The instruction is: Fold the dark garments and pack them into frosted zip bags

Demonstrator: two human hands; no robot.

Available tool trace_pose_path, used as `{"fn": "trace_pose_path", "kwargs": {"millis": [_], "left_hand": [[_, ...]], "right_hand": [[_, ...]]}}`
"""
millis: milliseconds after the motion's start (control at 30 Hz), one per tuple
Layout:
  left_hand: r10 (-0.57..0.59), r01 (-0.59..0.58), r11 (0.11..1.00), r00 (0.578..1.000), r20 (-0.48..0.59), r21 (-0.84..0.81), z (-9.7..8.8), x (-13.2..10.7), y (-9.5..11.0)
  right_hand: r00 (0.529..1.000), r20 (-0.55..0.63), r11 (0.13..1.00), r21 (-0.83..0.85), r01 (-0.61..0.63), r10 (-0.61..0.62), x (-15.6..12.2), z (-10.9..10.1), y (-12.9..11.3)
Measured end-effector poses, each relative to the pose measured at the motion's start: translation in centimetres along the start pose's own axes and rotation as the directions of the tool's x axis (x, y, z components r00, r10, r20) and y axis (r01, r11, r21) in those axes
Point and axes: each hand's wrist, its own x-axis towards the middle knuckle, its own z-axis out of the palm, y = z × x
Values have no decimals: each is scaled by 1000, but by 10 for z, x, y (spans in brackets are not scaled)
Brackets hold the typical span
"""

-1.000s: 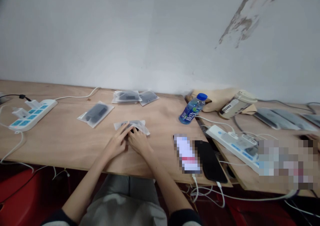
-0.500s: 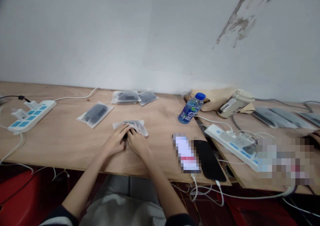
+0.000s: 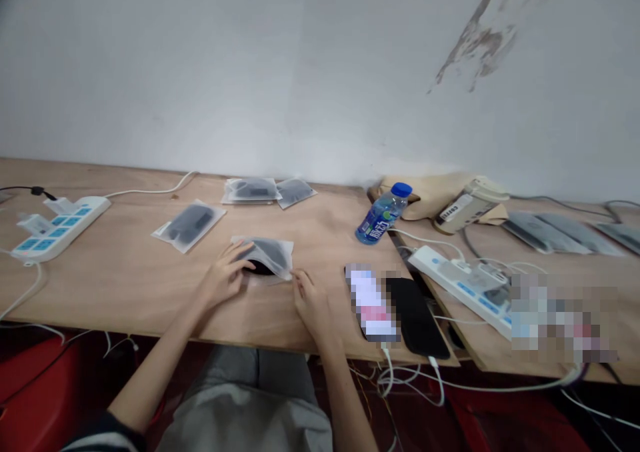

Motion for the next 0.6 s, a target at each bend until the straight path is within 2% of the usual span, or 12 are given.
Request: {"fn": "trace_pose_path", "kwargs": {"millis": [100, 200, 267, 433, 600], "left_hand": [[-31, 31, 1000, 997, -71, -5, 0, -4, 32], [-16, 19, 999, 998, -63, 48, 17, 0, 61], [3, -1, 998, 999, -35, 60, 30, 5, 70], [26, -23, 998, 998, -62, 53, 48, 10, 61], [22, -11, 996, 992, -127, 91, 40, 5, 47]], "right_hand": [[1000, -6, 998, 55, 6, -5, 2, 7, 3], [998, -64, 999, 52, 16, -12, 1, 14, -1], [997, -74, 999, 42, 24, -21, 1, 16, -5], [998, -49, 999, 20, 42, -41, 0, 17, -10], [995, -97, 1000, -4, 0, 0, 1, 16, -6]]}}
